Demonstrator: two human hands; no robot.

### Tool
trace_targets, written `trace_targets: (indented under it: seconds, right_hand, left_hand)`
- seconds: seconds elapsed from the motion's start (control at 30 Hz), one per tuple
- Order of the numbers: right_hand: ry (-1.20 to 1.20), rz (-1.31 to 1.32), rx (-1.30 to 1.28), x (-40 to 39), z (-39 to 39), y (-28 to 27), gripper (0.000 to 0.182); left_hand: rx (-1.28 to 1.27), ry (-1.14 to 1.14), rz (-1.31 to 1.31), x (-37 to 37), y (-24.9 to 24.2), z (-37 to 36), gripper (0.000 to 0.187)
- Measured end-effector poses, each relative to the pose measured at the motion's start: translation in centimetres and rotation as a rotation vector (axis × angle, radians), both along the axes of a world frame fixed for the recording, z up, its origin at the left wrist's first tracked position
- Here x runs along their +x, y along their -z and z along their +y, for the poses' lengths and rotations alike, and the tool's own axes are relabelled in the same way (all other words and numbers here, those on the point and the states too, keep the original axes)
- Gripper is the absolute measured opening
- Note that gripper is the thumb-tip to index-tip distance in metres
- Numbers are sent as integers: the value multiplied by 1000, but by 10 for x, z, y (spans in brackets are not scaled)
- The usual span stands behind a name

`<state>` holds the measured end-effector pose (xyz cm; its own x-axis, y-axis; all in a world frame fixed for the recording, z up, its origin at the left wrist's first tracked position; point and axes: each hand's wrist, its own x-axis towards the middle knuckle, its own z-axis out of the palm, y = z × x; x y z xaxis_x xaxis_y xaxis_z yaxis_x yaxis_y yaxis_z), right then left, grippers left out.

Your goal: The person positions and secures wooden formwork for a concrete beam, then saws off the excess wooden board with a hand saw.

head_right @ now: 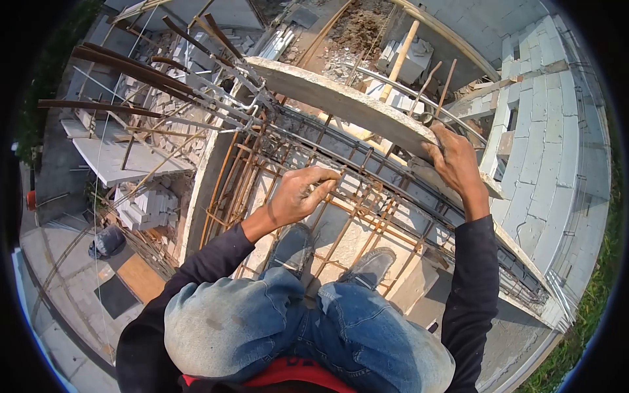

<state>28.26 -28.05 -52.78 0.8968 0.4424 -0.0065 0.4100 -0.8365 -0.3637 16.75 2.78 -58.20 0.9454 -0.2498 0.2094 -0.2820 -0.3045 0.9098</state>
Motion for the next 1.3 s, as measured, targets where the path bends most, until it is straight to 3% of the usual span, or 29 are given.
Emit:
trace_targets:
  seconds: [0.07,0.2,0.23,0.3,0.33,0.4,0.47,0.53,0.6,0.63,0.73,0.77,0.83,0.87,0.97,1.07,1.13,1.3]
  right_hand:
    - [-16,11,46,2,-1,3,31]
    - [-2,12,1,2,-2,2,32]
    - [14,23,-36,1,-1,0,32]
    - [2,20,-23,2,0,1,33]
    - [-2,16,-18,3,3,2,33]
    - [6,39,11,3,0,3,32]
    - [25,18,-69,1,3,-2,30]
    - [35,51,-36,0,3,-4,34]
    - [21,32,-36,-2,-2,-2,50]
    - [20,-137,-67,-6,-4,2,54]
    - [111,-480,152,-24,-16,-8,44]
    - [143,-443,154,-38,-21,-13,44]
    - [416,-467,448,-76,-29,-22,36]
    - [412,-405,535,-99,-24,-26,33]
    - [154,159,528,-158,17,-29,22]
    - [-75,510,422,-216,47,51,15]
    - [-100,455,329,-252,60,100,13]
    - [-149,446,113,-277,87,137,12]
  left_hand:
    - [108,69,-148,33,-25,0,21]
    - [350,26,-740,117,-73,-17,45]
    - [342,30,-739,133,-68,-26,45]
    - [624,45,-779,160,-61,-38,56]
    - [630,42,-782,165,-63,-41,56]
    - [825,426,-340,172,-63,-55,61]
    - [932,579,-127,187,-45,-63,56]
    - [1026,586,-140,195,-32,-60,52]
    - [839,538,-323,194,-21,-53,34]
    - [866,549,-295,195,-20,-54,34]
    - [906,612,-303,192,-35,-52,48]
    - [830,606,-388,199,-18,-50,46]
    - [833,636,-349,189,-30,-53,46]
    - [860,618,-328,187,-34,-53,45]
    - [922,562,-289,181,-43,-55,42]
    - [981,514,-270,181,-48,-59,40]
    - [1021,485,-264,182,-48,-61,39]
    - [1094,409,-276,185,-50,-63,39]
